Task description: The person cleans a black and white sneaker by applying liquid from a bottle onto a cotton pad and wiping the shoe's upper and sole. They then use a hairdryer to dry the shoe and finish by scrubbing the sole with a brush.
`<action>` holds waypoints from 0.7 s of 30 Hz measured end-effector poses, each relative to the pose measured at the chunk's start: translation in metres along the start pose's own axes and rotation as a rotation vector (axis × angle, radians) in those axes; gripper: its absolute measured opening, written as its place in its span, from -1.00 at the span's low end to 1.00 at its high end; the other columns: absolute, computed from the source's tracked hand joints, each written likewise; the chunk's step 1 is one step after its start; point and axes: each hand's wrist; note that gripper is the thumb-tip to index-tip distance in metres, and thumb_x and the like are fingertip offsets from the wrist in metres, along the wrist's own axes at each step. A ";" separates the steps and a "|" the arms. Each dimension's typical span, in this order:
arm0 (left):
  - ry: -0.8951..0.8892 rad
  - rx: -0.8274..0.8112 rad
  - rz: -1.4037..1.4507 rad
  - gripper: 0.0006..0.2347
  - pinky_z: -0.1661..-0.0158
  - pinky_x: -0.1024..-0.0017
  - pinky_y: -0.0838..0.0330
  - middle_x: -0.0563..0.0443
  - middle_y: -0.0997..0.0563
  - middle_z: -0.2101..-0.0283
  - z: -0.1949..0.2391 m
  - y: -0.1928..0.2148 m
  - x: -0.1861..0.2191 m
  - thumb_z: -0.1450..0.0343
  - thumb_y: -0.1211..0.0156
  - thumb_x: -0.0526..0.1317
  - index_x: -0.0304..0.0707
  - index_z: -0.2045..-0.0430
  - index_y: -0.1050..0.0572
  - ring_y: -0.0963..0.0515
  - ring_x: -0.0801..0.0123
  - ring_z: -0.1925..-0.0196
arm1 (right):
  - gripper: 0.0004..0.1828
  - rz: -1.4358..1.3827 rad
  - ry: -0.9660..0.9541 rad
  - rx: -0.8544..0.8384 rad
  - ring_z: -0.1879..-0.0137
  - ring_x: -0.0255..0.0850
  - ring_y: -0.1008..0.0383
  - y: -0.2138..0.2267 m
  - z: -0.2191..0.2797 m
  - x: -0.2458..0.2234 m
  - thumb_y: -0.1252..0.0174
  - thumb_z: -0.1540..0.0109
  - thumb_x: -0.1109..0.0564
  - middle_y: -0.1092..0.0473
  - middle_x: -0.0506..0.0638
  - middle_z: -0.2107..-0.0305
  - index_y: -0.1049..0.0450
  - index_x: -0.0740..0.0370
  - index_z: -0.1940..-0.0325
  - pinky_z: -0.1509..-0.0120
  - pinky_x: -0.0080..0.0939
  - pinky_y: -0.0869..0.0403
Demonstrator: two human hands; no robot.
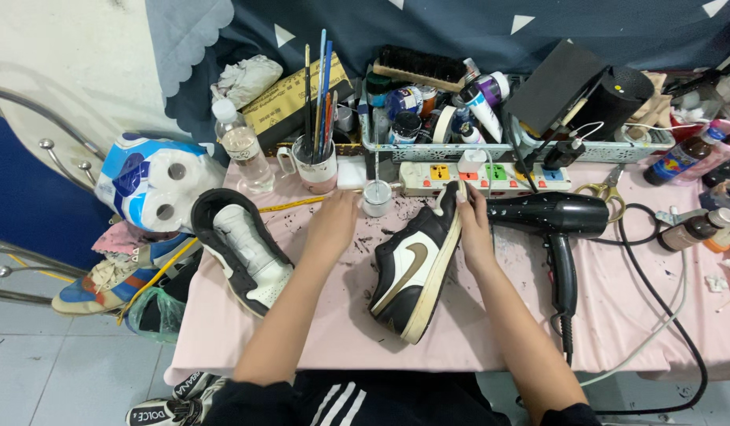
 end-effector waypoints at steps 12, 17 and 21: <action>-0.063 0.037 -0.599 -0.87 0.21 0.29 -0.59 -0.16 -0.63 0.17 -0.139 -0.136 -0.090 -0.37 -0.14 -0.38 -0.31 0.31 -0.62 -0.67 0.10 0.14 | -0.40 -0.093 0.025 -0.014 -0.25 -0.22 -0.34 0.006 0.007 -0.009 0.06 -0.39 -0.04 -0.31 0.11 -0.21 -0.12 0.26 -0.46 -0.34 -0.27 -0.32; -0.070 0.019 -0.722 -0.87 0.30 0.36 -0.58 -0.14 -0.60 0.11 -0.152 -0.157 -0.098 -0.37 -0.15 -0.32 -0.28 0.32 -0.64 -0.68 0.17 0.24 | -0.41 -0.066 0.013 0.005 -0.25 -0.24 -0.33 0.004 0.008 -0.008 0.05 -0.39 -0.04 -0.32 0.09 -0.20 -0.14 0.26 -0.46 -0.34 -0.27 -0.31; -0.041 0.023 -0.840 -0.86 0.38 0.41 -0.58 -0.09 -0.59 0.11 -0.159 -0.163 -0.093 -0.35 -0.14 -0.29 -0.24 0.34 -0.64 -0.68 0.23 0.28 | -0.41 -0.049 0.002 0.010 -0.24 -0.25 -0.34 0.004 0.008 -0.011 0.05 -0.39 -0.04 -0.34 0.10 -0.18 -0.14 0.26 -0.46 -0.34 -0.28 -0.31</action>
Point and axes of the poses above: each hand's wrist, its own z-axis away from the middle knuckle, its own y-axis out of the back of the hand, x = y × z
